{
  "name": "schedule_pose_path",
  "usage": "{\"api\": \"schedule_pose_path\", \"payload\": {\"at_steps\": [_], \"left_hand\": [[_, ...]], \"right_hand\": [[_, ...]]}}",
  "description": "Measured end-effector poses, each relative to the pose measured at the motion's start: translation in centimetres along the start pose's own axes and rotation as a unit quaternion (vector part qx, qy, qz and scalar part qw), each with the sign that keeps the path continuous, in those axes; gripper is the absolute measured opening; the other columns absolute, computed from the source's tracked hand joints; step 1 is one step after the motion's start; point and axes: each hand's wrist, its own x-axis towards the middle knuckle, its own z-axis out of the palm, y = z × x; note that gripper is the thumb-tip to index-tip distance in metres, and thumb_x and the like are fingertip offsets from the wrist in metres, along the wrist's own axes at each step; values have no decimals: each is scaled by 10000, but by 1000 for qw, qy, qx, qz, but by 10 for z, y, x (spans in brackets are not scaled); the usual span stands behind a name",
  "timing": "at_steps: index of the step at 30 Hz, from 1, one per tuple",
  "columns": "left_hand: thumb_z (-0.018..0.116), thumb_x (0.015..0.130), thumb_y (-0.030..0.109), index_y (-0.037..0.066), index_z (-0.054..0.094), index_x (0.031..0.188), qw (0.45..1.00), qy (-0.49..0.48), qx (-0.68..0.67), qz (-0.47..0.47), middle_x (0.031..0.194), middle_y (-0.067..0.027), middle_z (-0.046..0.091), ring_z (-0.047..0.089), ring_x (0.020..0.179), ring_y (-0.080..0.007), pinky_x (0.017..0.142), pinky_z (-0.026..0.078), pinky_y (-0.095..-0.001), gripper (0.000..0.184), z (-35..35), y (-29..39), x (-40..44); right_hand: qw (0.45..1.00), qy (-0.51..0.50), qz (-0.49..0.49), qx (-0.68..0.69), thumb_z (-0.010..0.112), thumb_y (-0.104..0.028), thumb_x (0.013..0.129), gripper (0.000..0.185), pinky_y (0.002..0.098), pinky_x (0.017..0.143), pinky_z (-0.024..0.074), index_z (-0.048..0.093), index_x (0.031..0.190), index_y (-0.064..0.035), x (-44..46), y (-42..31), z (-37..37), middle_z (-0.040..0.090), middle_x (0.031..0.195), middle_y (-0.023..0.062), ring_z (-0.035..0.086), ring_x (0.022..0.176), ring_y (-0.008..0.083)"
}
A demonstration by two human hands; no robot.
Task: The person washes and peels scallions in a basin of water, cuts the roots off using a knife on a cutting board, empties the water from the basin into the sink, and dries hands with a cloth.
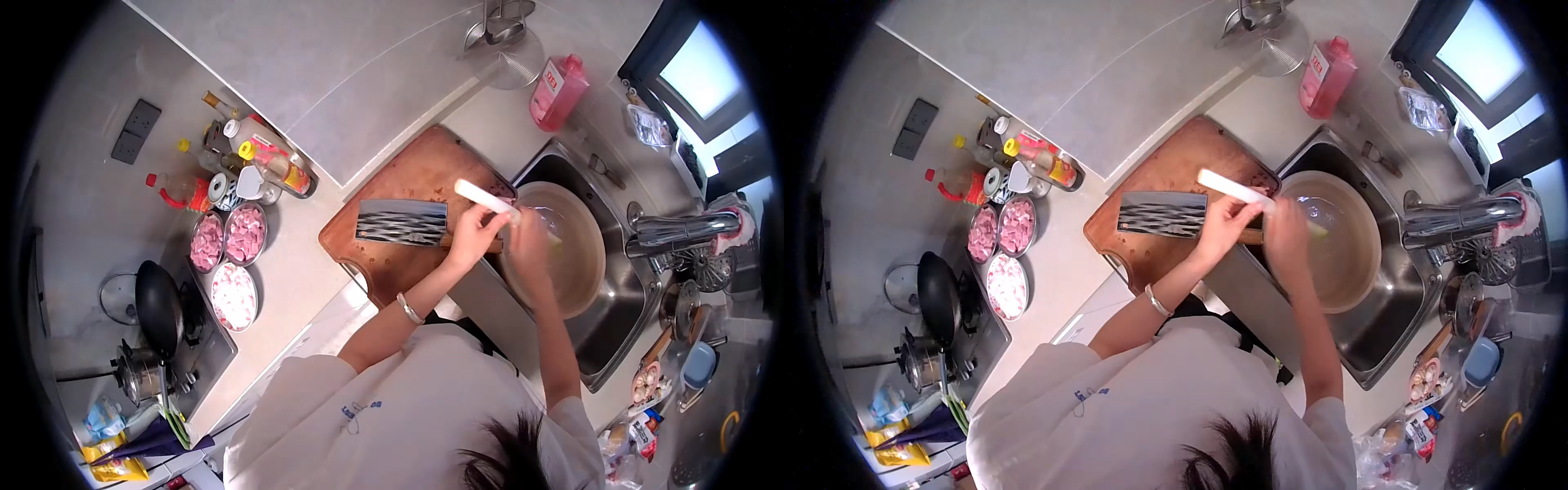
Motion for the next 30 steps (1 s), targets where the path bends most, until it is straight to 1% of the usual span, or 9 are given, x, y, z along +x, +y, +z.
{"api": "schedule_pose_path", "payload": {"at_steps": [3,4,6,8,11,16,18,22,30], "left_hand": [[519,898,55,-21,561,1068,998,12,-5,57,1030,-79,626,569,950,-125,847,450,-280,190,-8,30,9],[543,879,57,-23,583,1010,993,52,-6,102,928,-68,643,579,857,-103,773,459,-252,158,-9,49,12],[553,881,103,-9,553,996,979,85,78,167,848,-47,631,572,816,-92,752,458,-249,160,-24,87,22],[602,861,174,0,570,988,962,128,158,182,792,-50,618,553,732,-85,645,461,-252,219,-42,120,33],[679,796,228,-1,604,962,924,158,282,204,824,-122,613,575,680,-167,623,459,-283,292,-66,137,51],[756,675,225,66,642,927,873,136,449,136,803,-124,588,562,764,-271,708,450,-364,319,-116,72,64],[787,622,234,99,667,917,830,152,517,143,801,-96,591,562,794,-272,716,455,-361,346,-131,42,61],[782,622,228,105,679,926,827,164,526,113,812,-95,586,553,831,-276,755,451,-370,344,-151,12,55],[786,599,145,63,677,937,865,160,468,83,845,-113,598,578,821,-281,760,469,-367,364,-166,9,53]], "right_hand": [[1000,-3,-1,11,555,-207,849,357,428,765,404,467,1142,-25,19,-29,7,515,988,174,506,907,346],[1000,1,-23,7,563,-214,844,382,425,769,405,459,1160,-25,25,-37,4,514,992,170,505,913,344],[1000,4,-24,7,581,-212,832,418,423,794,409,460,1193,-38,26,-42,-1,514,1018,157,504,941,335],[1000,6,-19,-10,583,-196,829,368,424,809,410,494,1153,-49,18,-26,-2,513,1038,153,506,954,334],[999,-20,-1,-39,603,-166,809,287,423,843,406,546,1069,-61,-6,7,2,507,1091,146,502,995,327],[994,-93,31,-41,620,-160,788,294,439,880,383,549,1060,-70,-37,8,4,502,1117,141,491,1024,314],[995,-95,-25,-35,626,-165,780,311,438,885,377,550,1069,-77,-38,-4,10,497,1122,134,482,1040,309],[984,-96,-141,-43,656,-198,752,379,408,881,382,547,1098,-88,-29,-30,36,490,1105,118,469,1043,293],[968,-195,-154,-34,660,-195,732,412,371,834,397,568,1129,-131,-10,-44,68,497,974,71,484,938,245]]}}
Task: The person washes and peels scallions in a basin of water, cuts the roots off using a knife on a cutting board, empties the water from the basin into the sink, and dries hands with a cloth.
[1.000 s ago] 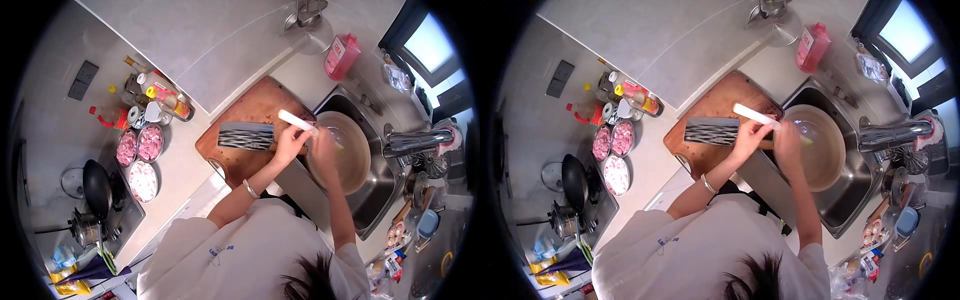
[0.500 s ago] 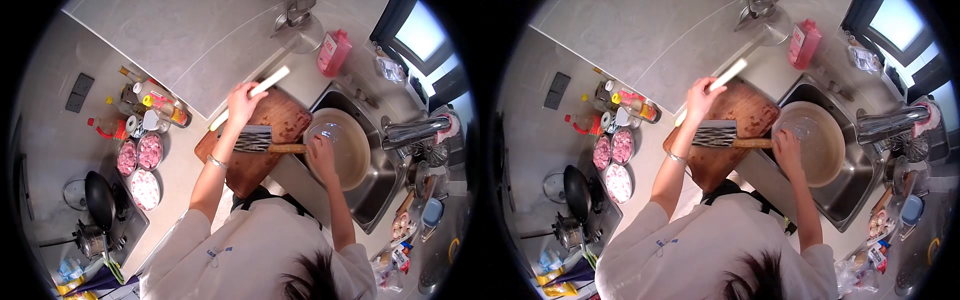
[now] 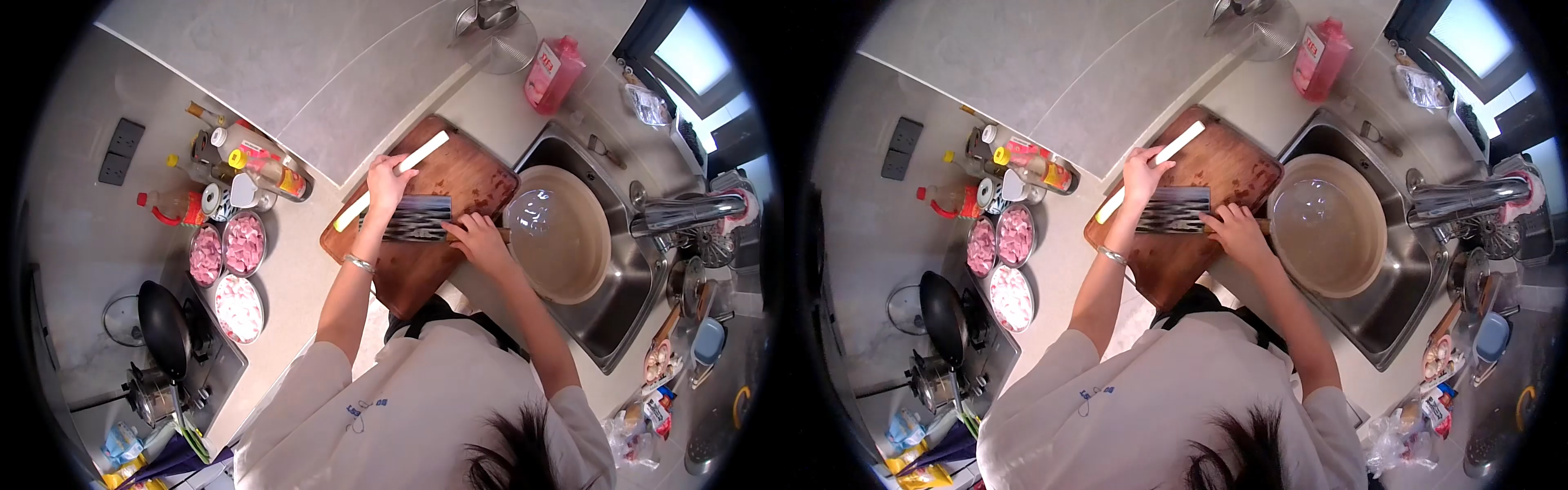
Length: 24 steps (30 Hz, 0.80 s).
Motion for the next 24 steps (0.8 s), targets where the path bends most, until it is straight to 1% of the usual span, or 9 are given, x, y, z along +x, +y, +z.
{"api": "schedule_pose_path", "payload": {"at_steps": [4,7,11,12,15,16,19,22,24], "left_hand": [[776,613,106,52,665,951,999,10,-37,-24,867,-117,608,596,798,-280,740,480,-364,359,1,-15,1],[767,651,109,53,659,958,998,4,-34,-54,837,-90,623,613,735,-204,692,491,-312,331,4,-21,4],[760,644,116,47,651,917,998,11,52,16,822,-114,622,620,724,-252,691,496,-336,302,10,-23,7],[742,662,137,59,645,912,997,10,80,17,841,-123,618,606,789,-288,717,488,-366,279,11,-22,7],[710,693,151,90,625,939,989,21,147,15,945,-107,600,559,924,-316,792,465,-404,266,15,-23,7],[705,704,173,103,617,964,986,24,166,15,981,-100,589,551,949,-302,796,467,-400,284,16,-20,6],[700,714,200,109,616,963,977,32,209,24,956,-96,592,559,938,-292,782,472,-398,278,17,-18,6],[689,732,230,138,618,1006,965,54,248,66,916,-90,604,579,878,-289,748,488,-403,298,21,-25,5],[677,744,215,137,624,1037,967,23,252,35,947,-93,611,579,904,-291,755,488,-402,308,21,-24,5]], "right_hand": [[1000,24,-2,16,651,-162,735,363,373,842,390,593,1093,-134,-6,17,-7,515,972,62,487,946,247],[998,55,23,2,645,-140,736,318,388,855,387,609,1051,-129,-18,31,-26,528,972,58,490,957,246],[991,100,69,-47,635,-120,741,274,401,847,392,619,1014,-125,-38,36,-56,536,941,60,500,936,252],[988,114,87,-53,634,-118,740,271,402,843,394,620,1010,-124,-45,35,-60,539,934,61,503,930,254],[972,174,134,-89,639,-114,729,268,403,823,402,622,996,-124,-60,35,-57,546,918,62,509,915,261],[964,196,148,-103,641,-113,725,267,404,814,405,622,991,-123,-63,36,-52,547,914,62,510,910,263],[942,239,212,-103,628,-125,731,231,414,773,416,625,962,-127,-60,35,-29,548,901,62,519,915,268],[938,127,280,-158,667,-201,702,211,386,691,422,629,904,-151,-43,35,-12,561,875,44,538,846,248],[941,30,316,-115,654,-232,709,218,389,677,430,632,915,-163,-25,29,-7,546,844,42,538,832,243]]}}
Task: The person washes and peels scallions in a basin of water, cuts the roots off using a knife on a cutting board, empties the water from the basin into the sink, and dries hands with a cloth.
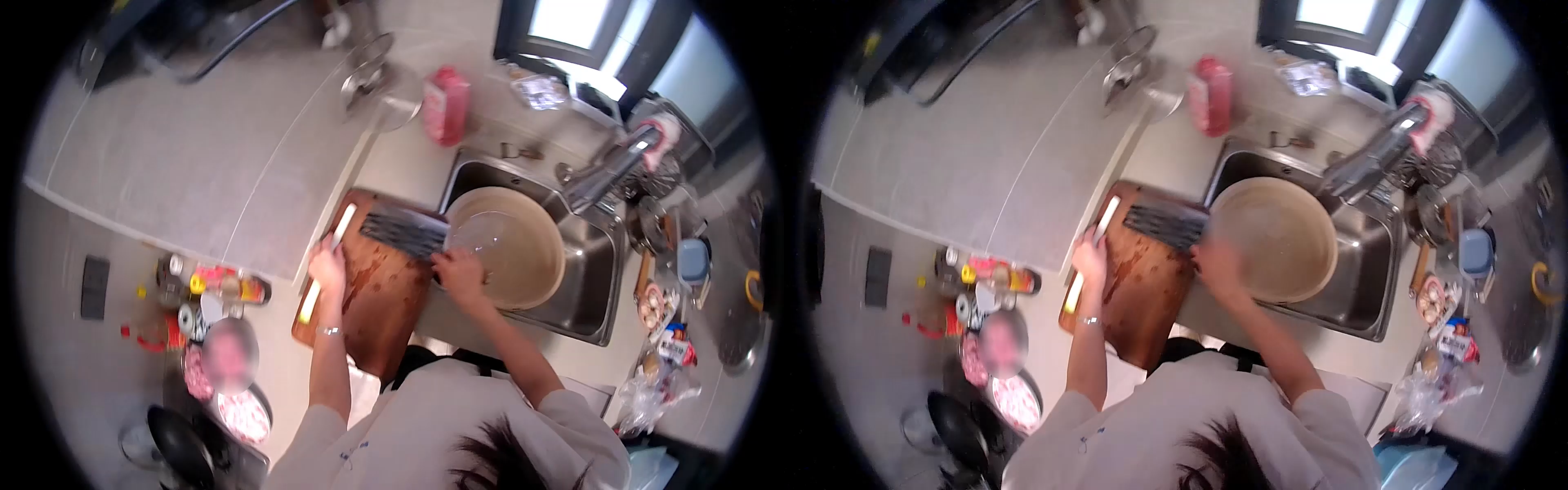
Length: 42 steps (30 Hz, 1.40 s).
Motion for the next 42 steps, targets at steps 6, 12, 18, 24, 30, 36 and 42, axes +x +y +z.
{"api": "schedule_pose_path", "payload": {"at_steps": [6,12,18,24,30,36,42], "left_hand": [[681,740,159,126,634,1009,991,84,-83,63,900,-100,596,579,831,-317,716,483,-406,275,-8,-2,-3],[687,742,173,83,621,1040,997,14,-63,53,981,-123,609,558,934,-320,803,459,-408,319,3,-5,-6],[666,746,134,43,571,1114,986,1,-128,108,1027,-158,578,539,943,-356,822,431,-422,391,-18,-2,-16],[665,766,127,23,590,1070,956,1,-184,229,1028,-141,576,540,972,-318,855,427,-399,330,-44,44,-38],[654,779,74,-7,609,1002,904,-28,-272,329,1023,-154,593,578,907,-296,813,457,-380,242,-31,131,-59],[604,836,49,-33,617,962,826,-52,-338,449,1023,-152,607,602,906,-273,710,503,-342,151,-79,247,-88],[543,863,22,-40,621,966,774,-78,-374,505,1010,-166,604,581,927,-324,823,469,-390,144,-79,298,-114]], "right_hand": [[978,182,-79,66,514,-185,802,182,382,690,416,607,944,-118,13,-30,32,488,837,55,505,854,227],[963,246,-93,63,501,-180,779,129,365,704,387,574,784,-74,30,-47,38,495,823,72,485,843,231],[948,284,-49,136,601,-231,800,204,384,874,390,595,963,-109,-12,-17,-1,538,991,90,511,969,260],[902,309,135,269,609,-195,793,130,387,722,455,607,817,-67,-79,49,-69,577,869,81,568,833,289],[957,169,224,70,602,-183,793,133,386,782,456,624,834,-59,-127,117,-44,597,899,85,587,856,268],[943,232,209,116,562,-213,823,186,392,806,456,621,898,-54,-197,120,-73,601,908,122,581,900,296],[874,372,177,258,553,-222,834,169,376,768,479,623,869,-72,-212,108,-143,617,800,110,599,812,295]]}}
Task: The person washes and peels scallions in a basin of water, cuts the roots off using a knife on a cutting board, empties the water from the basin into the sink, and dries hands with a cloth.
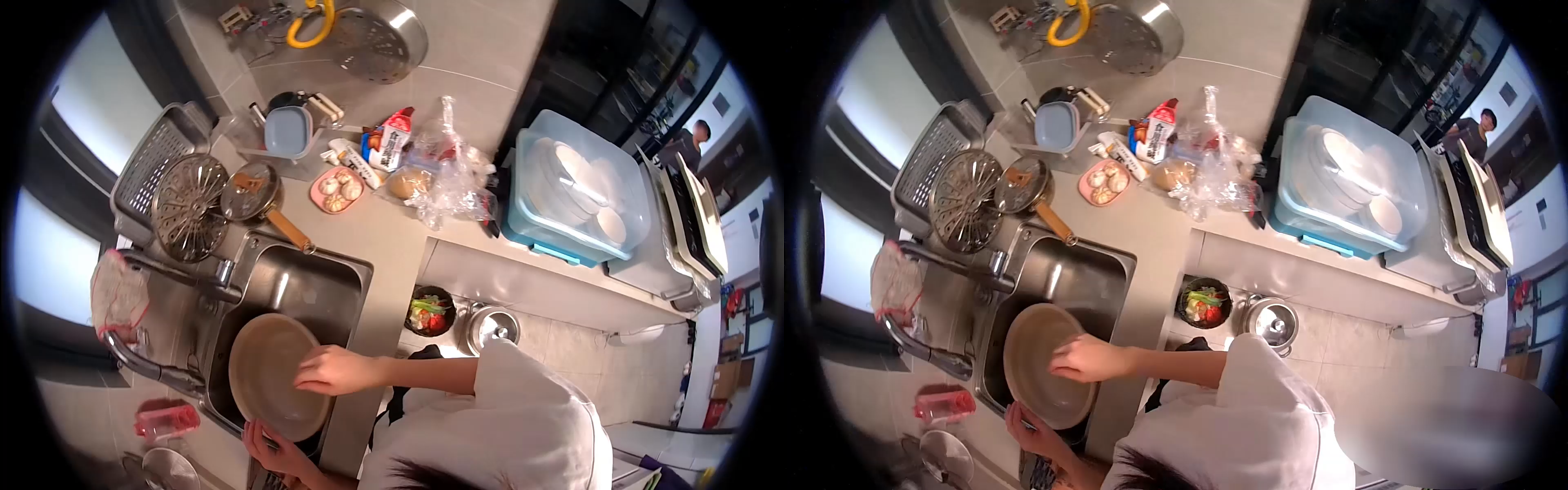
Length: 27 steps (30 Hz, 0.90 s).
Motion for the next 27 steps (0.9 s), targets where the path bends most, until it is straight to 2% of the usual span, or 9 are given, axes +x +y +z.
{"api": "schedule_pose_path", "payload": {"at_steps": [2,5,7,8,9,17,20,23,27], "left_hand": [[571,853,91,-16,609,1029,995,-54,-50,65,1085,-181,576,554,984,-344,861,438,-422,209,26,-27,0],[638,783,265,62,553,1161,977,-166,107,78,1191,-200,492,430,1130,-393,917,345,-526,438,60,-39,-24],[634,782,247,98,506,1233,983,-178,40,-15,1282,-206,409,371,1187,-381,955,310,-516,492,57,-21,-18],[646,764,240,94,506,1225,983,-173,40,-43,1306,-210,390,362,1206,-394,980,281,-534,503,49,-7,-14],[653,754,230,92,509,1217,981,-177,64,-54,1310,-213,387,348,1222,-398,993,263,-543,505,42,5,-10],[697,725,216,97,503,1215,965,-90,132,-207,1352,-211,339,265,1297,-392,1050,197,-562,540,0,5,-55],[690,732,220,104,499,1225,943,-38,163,-287,1364,-213,319,241,1312,-386,1059,181,-561,541,-10,11,-79],[678,745,229,108,497,1232,917,-13,195,-347,1370,-213,310,230,1318,-382,1066,168,-558,533,-34,17,-103],[633,792,222,91,527,1200,871,49,227,-433,1355,-193,343,248,1316,-358,1079,171,-531,442,-73,39,-144]], "right_hand": [[994,54,23,95,542,-203,842,149,377,750,487,630,864,-85,7,-6,-2,621,773,108,607,776,291],[929,-231,202,-208,613,-168,794,104,367,796,474,631,845,-78,13,31,9,627,870,98,598,875,265],[925,-253,31,-280,623,-157,775,172,366,835,465,613,939,-105,-1,63,12,628,910,89,576,951,268],[920,-273,-22,-280,627,-152,767,238,367,859,459,601,1001,-120,-7,65,5,628,938,85,563,995,271],[982,-120,30,-140,631,-156,769,309,379,861,459,578,1071,-121,-15,65,10,623,994,95,567,986,283],[950,-277,41,-137,598,-149,812,244,413,895,405,605,1031,-40,4,82,26,583,1082,155,526,1041,323],[938,-304,-87,-140,577,-124,828,229,405,848,424,596,1031,-20,29,95,37,602,1009,168,554,962,344],[919,-390,50,-7,549,-105,854,227,423,881,402,592,1060,-20,52,87,61,585,1069,147,532,1018,320],[863,-366,-300,-179,550,-126,862,233,406,866,422,593,1066,-22,66,115,109,582,1074,140,545,1005,314]]}}
